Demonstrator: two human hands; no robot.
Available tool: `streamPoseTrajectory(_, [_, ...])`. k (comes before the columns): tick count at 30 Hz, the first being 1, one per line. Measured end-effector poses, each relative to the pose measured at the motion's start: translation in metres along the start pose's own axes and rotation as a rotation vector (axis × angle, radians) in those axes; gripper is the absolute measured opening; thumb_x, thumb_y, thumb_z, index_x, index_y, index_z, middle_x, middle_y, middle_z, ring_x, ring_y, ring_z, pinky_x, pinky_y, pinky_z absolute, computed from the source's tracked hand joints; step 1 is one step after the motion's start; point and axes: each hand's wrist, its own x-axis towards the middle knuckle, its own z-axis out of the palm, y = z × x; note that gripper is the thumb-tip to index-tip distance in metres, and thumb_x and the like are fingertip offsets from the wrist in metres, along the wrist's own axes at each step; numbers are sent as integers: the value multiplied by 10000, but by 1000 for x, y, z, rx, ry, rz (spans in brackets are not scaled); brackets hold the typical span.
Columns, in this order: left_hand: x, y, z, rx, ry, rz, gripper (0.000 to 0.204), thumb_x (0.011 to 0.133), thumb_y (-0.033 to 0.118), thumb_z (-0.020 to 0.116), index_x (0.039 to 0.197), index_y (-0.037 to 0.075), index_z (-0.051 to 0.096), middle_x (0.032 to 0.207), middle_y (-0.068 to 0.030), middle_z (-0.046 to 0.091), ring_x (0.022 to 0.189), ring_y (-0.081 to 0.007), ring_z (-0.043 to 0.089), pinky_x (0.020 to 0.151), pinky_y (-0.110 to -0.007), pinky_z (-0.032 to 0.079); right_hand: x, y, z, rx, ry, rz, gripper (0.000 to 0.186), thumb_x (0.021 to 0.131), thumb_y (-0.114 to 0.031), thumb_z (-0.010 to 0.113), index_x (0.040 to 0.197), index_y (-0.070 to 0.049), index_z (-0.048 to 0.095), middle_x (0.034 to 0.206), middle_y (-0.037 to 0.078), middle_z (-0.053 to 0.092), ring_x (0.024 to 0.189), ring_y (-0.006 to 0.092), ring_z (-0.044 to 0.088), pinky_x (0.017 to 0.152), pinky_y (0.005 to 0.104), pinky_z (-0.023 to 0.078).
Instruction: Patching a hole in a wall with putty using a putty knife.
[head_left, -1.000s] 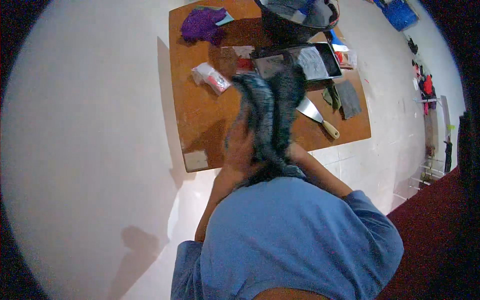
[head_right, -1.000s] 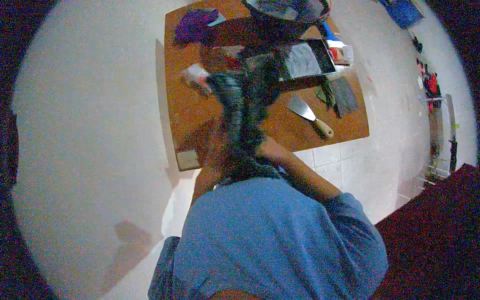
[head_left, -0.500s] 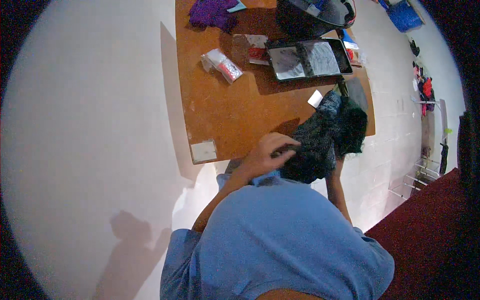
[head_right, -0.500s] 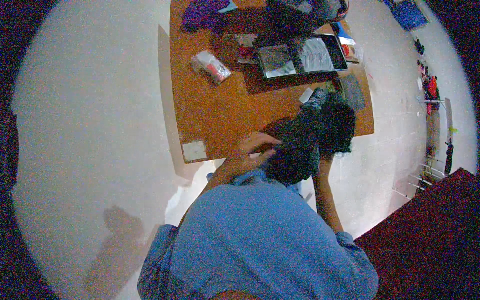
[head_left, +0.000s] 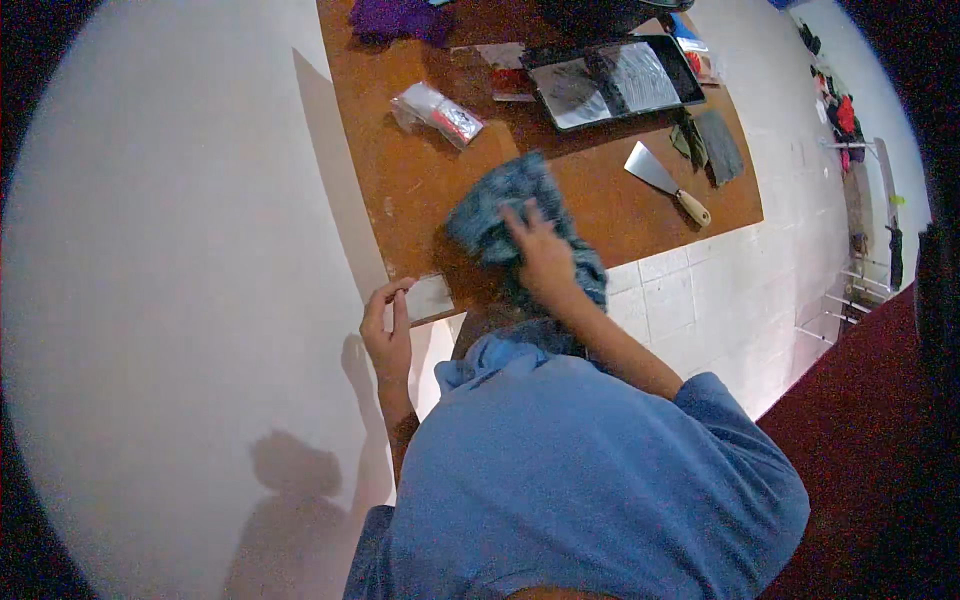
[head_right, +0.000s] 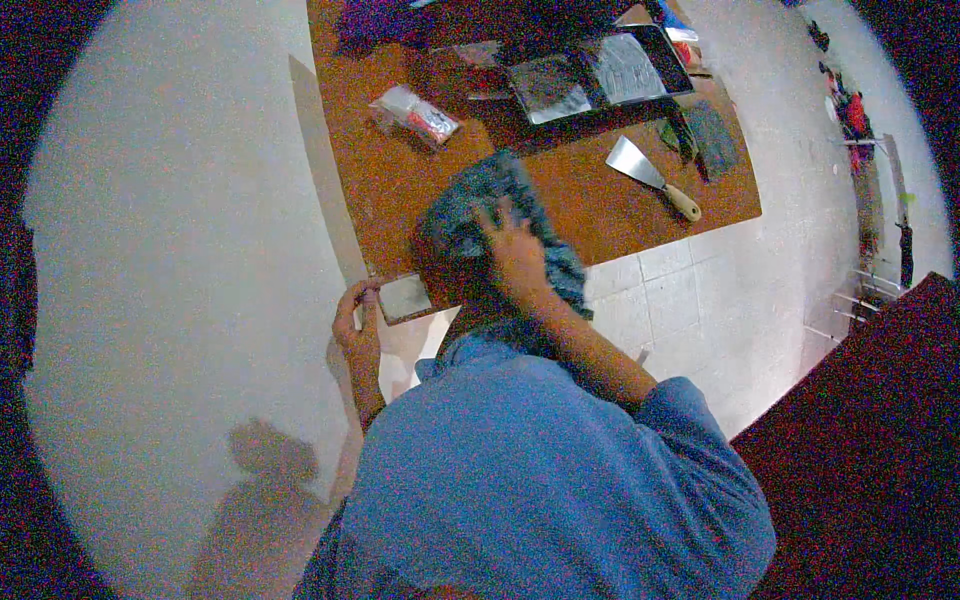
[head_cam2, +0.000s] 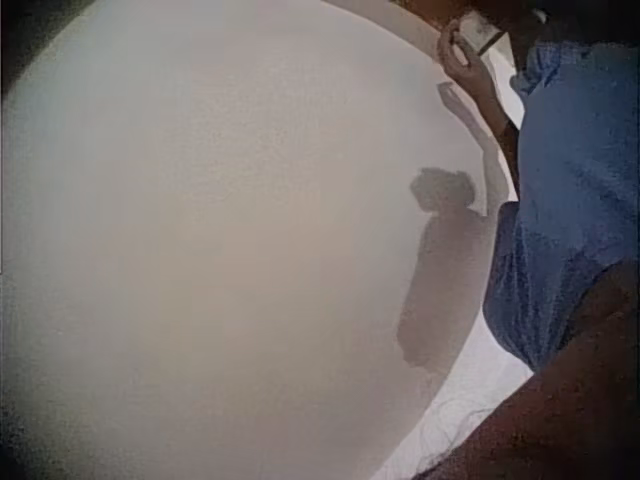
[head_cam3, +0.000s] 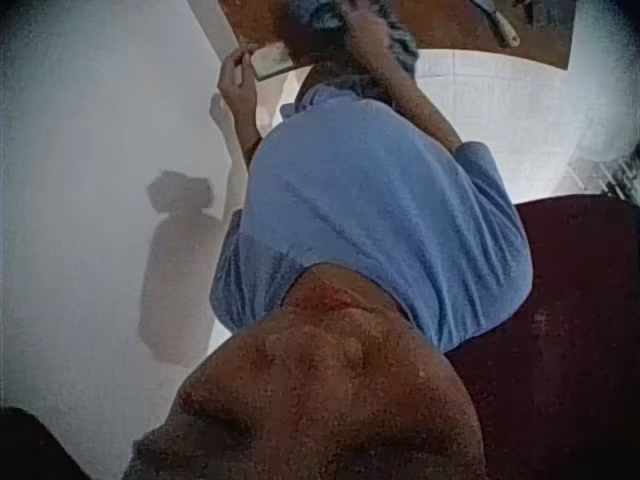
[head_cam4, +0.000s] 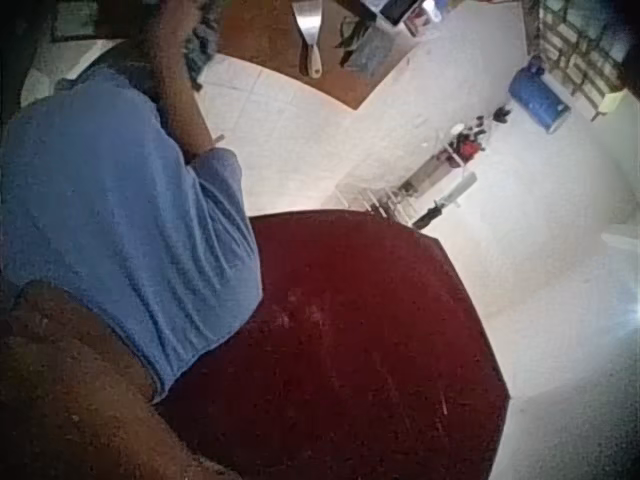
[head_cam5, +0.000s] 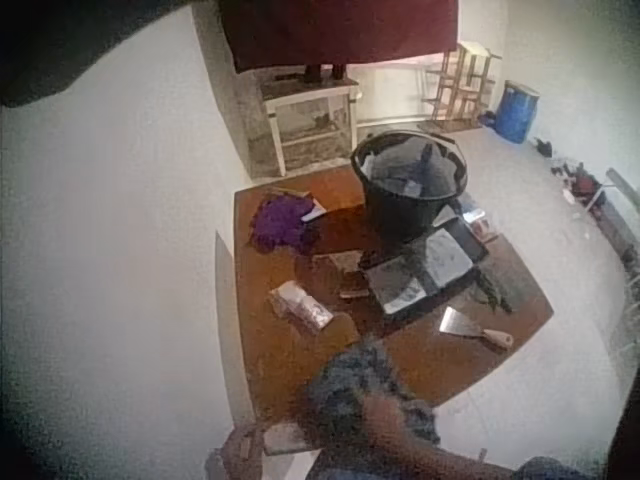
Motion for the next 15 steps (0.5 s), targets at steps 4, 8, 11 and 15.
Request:
streamPoseTrajectory(4, [-1, 9, -17, 135, 97, 87, 139, 953, 63, 550, 1019, -3, 654, 958, -108, 687, 908, -202, 654, 822, -320, 514, -12, -74, 9, 288, -327, -458, 881, 645, -62, 727, 1434, -287, 407, 1412, 170, 473, 1040, 379, 619, 830, 447, 543])
streamPoseTrajectory(8, [-13, 22, -38, 66, 410, 100, 131, 950, 40, 542, 990, -32, 643, 938, -109, 679, 864, -201, 642, 799, -327, 519, 11, -92, -18, 664, -313, -488, 804, 632, -18, 701, 1373, -257, 504, 1168, 184, 638, 1033, 375, 625, 903, 453, 501])
streamPoseTrajectory(11, [-24, 32, -54, 178, 504, 68, 131, 953, 29, 531, 1017, -42, 621, 934, -117, 676, 841, -193, 632, 790, -324, 515, 44, -98, -66, 554, -165, -486, 802, 628, 8, 666, 1368, -255, 509, 1142, 164, 649, 1022, 375, 626, 891, 448, 504])
streamPoseTrajectory(15, [-30, 28, -55, 102, 555, 63, 145, 954, 25, 527, 1059, -40, 604, 915, -123, 674, 828, -182, 632, 785, -317, 513, 123, -100, -45, 310, 84, -692, 786, 643, 3, 660, 1368, -258, 506, 1234, 141, 615, 1046, 381, 607, 857, 465, 512])
